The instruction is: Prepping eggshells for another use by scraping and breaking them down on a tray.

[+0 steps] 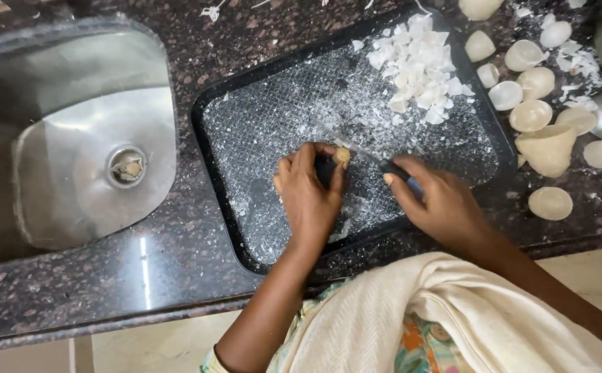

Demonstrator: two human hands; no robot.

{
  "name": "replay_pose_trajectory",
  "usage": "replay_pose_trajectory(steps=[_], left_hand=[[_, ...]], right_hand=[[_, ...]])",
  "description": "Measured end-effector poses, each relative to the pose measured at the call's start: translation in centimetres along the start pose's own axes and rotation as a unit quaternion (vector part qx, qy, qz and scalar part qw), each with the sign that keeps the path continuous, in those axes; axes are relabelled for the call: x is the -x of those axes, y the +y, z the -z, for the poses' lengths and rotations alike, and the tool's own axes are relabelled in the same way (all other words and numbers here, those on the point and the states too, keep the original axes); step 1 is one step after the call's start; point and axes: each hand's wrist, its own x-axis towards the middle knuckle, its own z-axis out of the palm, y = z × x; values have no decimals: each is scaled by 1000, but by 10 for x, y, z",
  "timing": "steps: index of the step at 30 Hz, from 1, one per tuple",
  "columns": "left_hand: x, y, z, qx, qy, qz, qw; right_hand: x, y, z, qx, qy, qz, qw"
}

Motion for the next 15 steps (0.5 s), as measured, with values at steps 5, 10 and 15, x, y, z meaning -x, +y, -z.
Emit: replay_pose_trajectory(steps=[5, 10, 15], left_hand=[[2, 10, 7, -40, -14, -25, 999], [9, 9, 15, -132, 7, -47, 990], [10, 9, 17, -122, 49, -52, 990]], right_hand=[[-4, 11, -8, -18, 1, -21, 1000], [-15, 0, -2, 163, -14, 35, 986], [-24, 28, 21, 286, -43, -51, 956]])
